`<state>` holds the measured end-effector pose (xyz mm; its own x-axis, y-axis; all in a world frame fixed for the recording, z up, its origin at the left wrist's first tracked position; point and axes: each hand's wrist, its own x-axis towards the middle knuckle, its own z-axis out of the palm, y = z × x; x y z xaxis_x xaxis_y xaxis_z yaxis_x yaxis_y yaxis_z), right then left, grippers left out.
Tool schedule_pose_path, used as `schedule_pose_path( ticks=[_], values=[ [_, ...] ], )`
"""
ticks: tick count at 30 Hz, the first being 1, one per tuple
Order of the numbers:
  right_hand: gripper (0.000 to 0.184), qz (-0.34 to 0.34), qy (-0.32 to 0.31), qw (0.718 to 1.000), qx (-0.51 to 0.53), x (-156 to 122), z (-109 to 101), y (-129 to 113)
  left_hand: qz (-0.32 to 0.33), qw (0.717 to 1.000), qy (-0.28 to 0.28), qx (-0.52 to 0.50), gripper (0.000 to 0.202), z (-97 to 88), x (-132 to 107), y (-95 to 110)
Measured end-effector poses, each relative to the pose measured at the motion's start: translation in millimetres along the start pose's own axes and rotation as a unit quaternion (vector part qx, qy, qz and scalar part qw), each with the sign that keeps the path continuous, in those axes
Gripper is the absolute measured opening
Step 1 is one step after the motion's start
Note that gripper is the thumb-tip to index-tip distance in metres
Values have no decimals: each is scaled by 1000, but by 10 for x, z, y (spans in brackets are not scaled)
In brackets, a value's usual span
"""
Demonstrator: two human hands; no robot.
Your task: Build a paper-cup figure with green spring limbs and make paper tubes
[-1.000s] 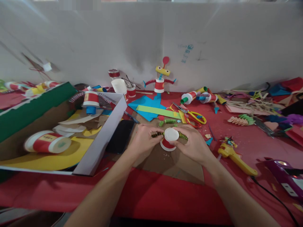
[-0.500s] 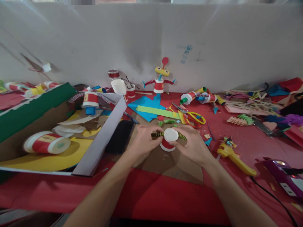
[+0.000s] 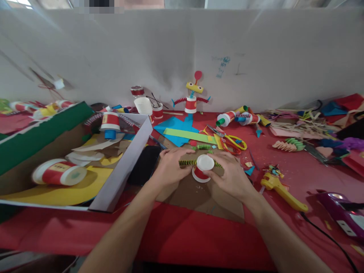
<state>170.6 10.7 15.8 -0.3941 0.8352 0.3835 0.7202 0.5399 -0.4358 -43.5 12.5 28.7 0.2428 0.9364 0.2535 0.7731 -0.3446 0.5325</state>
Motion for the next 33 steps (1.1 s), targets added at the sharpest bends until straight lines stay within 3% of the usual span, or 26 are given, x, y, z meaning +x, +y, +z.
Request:
schedule_pose_path(
  ticks=[7,16,33],
  values=[
    [38,1,-2,1000,-8,12,7,-11,24,1000,7,3,24,-22,-4,-2],
    [34,-2,2,1000,-1,6,-6,-18,8,999,32,16,13,10,-15,68],
    [33,-7,10,1000,12,35,3,-38,29,999,30,14,21,67,-18,96]
  ],
)
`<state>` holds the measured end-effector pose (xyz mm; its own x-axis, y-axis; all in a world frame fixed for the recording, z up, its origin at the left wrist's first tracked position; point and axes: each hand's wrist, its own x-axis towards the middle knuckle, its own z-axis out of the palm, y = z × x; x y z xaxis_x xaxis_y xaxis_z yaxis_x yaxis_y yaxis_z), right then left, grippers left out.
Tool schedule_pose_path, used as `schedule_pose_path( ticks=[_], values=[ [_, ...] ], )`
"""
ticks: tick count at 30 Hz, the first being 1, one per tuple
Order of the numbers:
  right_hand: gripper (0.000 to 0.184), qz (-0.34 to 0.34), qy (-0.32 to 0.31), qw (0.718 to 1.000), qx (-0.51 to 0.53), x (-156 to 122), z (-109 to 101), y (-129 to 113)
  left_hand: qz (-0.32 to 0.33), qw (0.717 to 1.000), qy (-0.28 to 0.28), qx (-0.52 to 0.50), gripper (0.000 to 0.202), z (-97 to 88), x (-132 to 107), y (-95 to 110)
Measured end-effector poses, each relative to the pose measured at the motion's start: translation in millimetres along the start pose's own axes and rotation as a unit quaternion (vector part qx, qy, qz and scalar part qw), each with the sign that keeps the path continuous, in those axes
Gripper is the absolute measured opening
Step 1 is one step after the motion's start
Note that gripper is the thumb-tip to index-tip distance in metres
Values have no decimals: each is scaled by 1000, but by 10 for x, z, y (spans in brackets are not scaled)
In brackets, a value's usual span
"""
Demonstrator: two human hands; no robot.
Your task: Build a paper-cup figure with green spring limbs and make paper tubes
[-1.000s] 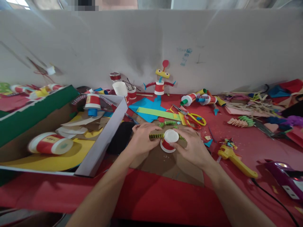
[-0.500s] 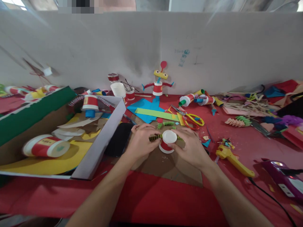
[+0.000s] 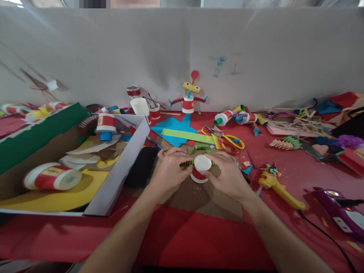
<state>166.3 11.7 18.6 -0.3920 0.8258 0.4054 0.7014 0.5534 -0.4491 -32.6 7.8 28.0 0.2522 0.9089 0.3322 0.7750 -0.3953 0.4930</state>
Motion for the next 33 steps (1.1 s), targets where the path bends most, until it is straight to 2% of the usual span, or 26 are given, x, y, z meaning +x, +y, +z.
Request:
schedule_pose_path(
  ticks=[2,4,7,10,12,14,17,20,22,24,25,26,28,29,33],
  values=[
    [36,-2,5,1000,-13,-19,11,1,22,1000,1,-4,25,-53,-6,-13],
    [38,-4,13,1000,-21,-39,23,6,33,999,29,-23,29,-137,-7,-45],
    [42,-4,22,999,-38,-67,29,15,1,987,141,-73,29,-270,7,-145],
    [50,-5,15,999,-37,-84,14,24,-70,952,286,-87,24,-323,31,-303],
    [55,-11,18,1000,-19,-83,-10,39,-107,923,360,-89,20,-310,48,-415],
    [57,-9,35,999,6,-74,-50,64,-130,898,404,-113,16,-295,58,-495],
    [47,26,98,994,46,-81,-137,118,-152,877,430,-155,12,-338,9,-487],
    [23,80,204,974,66,-199,-223,140,-166,891,396,-148,11,-420,-204,-304],
    [17,95,234,964,80,-371,-238,96,-175,921,326,-120,11,-416,-450,-107],
    [17,87,197,972,100,-607,-193,-3,-167,945,254,-122,14,-314,-737,120],
    [19,79,163,978,104,-738,-148,-67,-160,948,238,-138,14,-226,-877,237],
    [21,75,132,983,106,-869,-92,-136,-164,947,228,-157,14,-119,-1005,351],
    [23,53,86,988,113,-1108,29,-265,-133,956,170,-201,18,124,-1206,554],
    [25,45,77,990,113,-1206,81,-318,-101,963,125,-215,17,246,-1275,635],
    [30,51,68,988,131,-1413,169,-429,3,987,45,-151,23,600,-1387,783]
  ],
)
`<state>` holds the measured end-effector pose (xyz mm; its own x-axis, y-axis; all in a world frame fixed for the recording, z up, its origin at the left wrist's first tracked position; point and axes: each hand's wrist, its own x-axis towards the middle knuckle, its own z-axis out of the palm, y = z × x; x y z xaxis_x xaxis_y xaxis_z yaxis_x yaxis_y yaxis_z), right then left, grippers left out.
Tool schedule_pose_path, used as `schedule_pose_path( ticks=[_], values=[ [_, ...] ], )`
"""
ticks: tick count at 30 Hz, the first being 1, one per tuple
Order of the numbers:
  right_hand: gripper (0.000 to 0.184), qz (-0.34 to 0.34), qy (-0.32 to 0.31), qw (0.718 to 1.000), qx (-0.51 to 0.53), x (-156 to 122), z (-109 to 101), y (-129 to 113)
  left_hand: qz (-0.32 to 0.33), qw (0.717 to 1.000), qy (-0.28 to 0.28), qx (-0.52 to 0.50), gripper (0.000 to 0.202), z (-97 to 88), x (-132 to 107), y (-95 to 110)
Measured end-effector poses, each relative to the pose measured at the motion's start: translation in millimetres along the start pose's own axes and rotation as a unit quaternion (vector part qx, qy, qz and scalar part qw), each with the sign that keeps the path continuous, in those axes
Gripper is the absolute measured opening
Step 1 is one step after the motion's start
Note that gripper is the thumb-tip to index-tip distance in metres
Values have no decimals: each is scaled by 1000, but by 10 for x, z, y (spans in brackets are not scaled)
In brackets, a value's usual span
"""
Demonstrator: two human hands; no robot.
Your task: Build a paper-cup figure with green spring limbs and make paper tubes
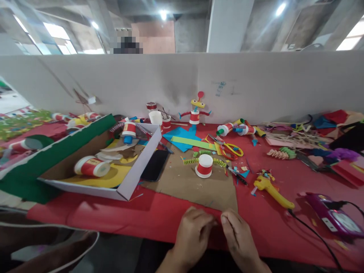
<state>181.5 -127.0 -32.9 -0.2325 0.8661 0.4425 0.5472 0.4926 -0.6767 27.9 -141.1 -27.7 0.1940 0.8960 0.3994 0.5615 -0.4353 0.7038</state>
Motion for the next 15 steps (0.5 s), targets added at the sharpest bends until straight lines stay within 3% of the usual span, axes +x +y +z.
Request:
schedule_pose_path(
  ticks=[4,10,15],
  values=[
    [34,-3,-2,1000,10,-2,-16,-28,51,994,-25,89,26,95,-19,-55],
    [29,18,-38,998,45,3,-13,-21,68,988,17,141,24,105,-51,-71],
    [17,10,-26,997,67,9,-9,22,96,984,44,142,23,109,-68,-85]
  ],
)
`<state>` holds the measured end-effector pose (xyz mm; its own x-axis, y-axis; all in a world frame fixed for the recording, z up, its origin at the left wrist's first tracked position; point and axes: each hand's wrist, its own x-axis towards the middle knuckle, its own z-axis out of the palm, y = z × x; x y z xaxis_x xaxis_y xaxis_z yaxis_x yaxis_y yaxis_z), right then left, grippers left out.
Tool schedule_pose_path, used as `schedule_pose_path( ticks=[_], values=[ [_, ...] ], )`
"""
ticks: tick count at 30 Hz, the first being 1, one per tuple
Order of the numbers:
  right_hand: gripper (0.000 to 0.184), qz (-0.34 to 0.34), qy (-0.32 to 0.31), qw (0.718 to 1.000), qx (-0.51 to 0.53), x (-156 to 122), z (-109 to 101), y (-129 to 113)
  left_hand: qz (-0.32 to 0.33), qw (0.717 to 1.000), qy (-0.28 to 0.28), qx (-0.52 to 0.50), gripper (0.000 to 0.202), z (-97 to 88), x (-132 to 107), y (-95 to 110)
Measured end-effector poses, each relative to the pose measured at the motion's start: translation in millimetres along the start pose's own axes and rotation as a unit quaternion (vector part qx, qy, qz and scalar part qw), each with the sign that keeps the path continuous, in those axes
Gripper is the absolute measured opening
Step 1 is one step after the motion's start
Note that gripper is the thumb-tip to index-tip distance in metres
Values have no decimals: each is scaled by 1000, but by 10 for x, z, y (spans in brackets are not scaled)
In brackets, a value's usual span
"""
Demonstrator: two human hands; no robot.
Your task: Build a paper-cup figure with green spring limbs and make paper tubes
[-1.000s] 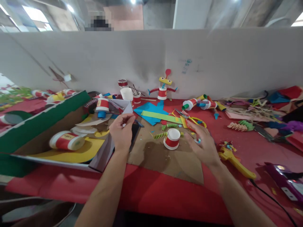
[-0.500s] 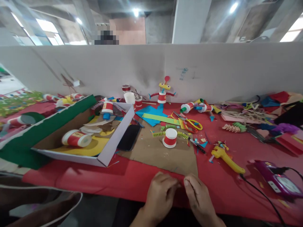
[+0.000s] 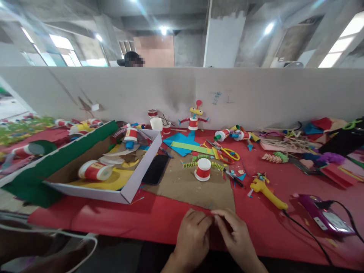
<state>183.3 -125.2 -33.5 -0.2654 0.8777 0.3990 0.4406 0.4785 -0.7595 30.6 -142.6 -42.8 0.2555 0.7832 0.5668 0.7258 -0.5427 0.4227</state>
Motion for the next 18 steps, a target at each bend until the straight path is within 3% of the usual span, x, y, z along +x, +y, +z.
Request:
schedule_pose_path(
  ticks=[6,10,14,16,18],
  values=[
    [21,5,9,1000,5,-39,37,10,34,999,15,4,24,-1,4,-10],
    [24,13,43,999,-12,43,-106,-5,33,999,22,-28,31,-42,1,-9],
    [23,-10,49,995,-91,575,-460,-101,-35,996,34,-73,44,-230,133,-19],
    [16,-49,29,988,-144,979,-606,-149,-80,995,46,-19,44,-359,313,-56],
    [16,-64,-6,979,-194,1381,-666,-180,-124,990,54,39,56,-461,560,-126]
  ],
)
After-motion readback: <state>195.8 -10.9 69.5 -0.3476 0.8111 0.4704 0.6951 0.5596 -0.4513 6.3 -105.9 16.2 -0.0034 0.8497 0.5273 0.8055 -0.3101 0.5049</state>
